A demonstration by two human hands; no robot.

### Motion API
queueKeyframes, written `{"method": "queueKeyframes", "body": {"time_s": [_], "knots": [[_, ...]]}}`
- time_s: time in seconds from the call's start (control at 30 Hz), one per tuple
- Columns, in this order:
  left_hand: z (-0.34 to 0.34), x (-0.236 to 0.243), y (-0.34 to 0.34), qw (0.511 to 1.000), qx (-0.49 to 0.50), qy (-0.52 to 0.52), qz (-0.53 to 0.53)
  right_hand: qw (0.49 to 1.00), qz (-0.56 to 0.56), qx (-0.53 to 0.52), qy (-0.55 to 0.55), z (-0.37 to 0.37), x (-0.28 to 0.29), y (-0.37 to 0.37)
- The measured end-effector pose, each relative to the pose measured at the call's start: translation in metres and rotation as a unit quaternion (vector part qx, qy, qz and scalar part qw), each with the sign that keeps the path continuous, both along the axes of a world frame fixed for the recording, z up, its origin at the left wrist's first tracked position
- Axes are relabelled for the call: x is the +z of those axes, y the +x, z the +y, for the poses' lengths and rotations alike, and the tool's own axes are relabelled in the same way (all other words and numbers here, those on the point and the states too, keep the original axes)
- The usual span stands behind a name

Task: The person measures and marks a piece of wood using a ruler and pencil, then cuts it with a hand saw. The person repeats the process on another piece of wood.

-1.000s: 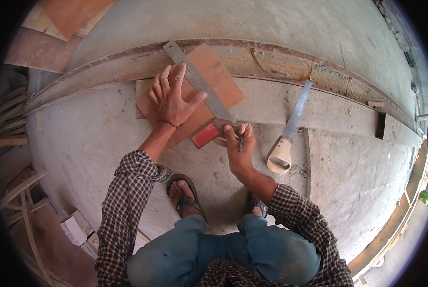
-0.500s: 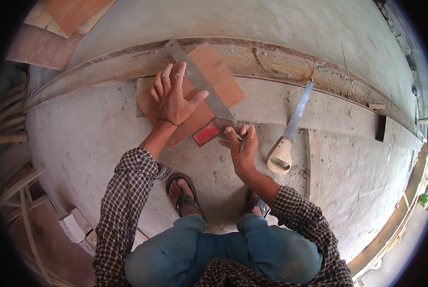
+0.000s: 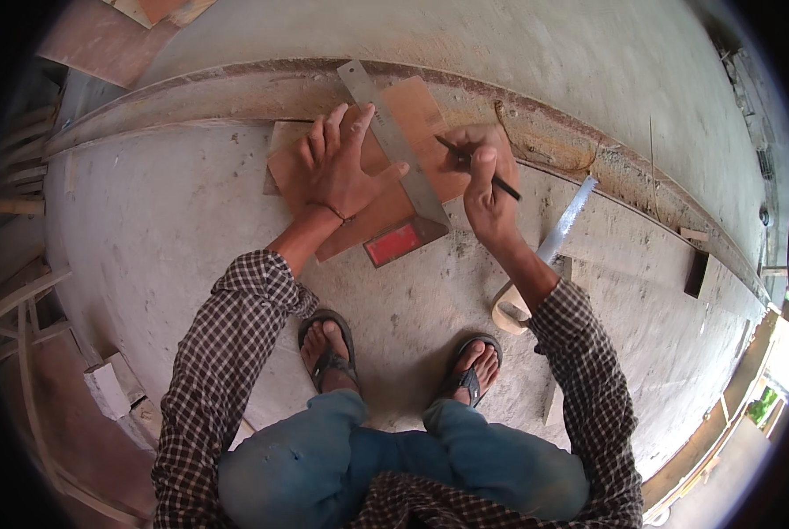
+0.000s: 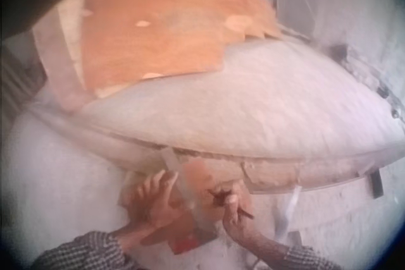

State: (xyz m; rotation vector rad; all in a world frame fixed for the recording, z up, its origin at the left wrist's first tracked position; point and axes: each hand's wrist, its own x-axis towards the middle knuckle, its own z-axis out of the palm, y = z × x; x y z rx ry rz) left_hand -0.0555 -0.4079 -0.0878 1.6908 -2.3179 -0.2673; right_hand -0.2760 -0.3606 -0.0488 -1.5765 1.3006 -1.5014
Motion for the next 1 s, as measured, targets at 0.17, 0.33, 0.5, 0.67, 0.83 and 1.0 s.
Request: {"method": "queueKeyframes", "body": {"time_s": [0.17, 0.33, 0.5, 0.67, 0.83, 1.0], "knots": [[0.002, 0.000, 0.001, 1.000, 0.002, 0.005, 0.011, 0.996, 0.006, -0.020, 0.085, -0.058, -0.017, 0.015], [0.004, 0.004, 0.001, 1.000, 0.005, 0.016, 0.021, 0.994, 0.078, -0.035, 0.074, -0.075, -0.016, 0.033], [0.004, 0.001, 0.003, 1.000, 0.000, 0.005, 0.027, 0.985, 0.096, -0.029, 0.142, -0.076, -0.005, 0.040], [0.003, -0.001, 0.002, 1.000, -0.005, 0.003, 0.030, 0.984, 0.106, -0.019, 0.139, -0.081, -0.007, 0.041], [0.002, -0.001, 0.002, 1.000, -0.003, 0.004, 0.028, 0.980, 0.124, -0.019, 0.157, -0.083, -0.011, 0.042], [0.003, 0.000, 0.000, 0.999, -0.002, 0.000, 0.036, 0.980, 0.139, -0.019, 0.144, -0.087, -0.008, 0.039]]}}
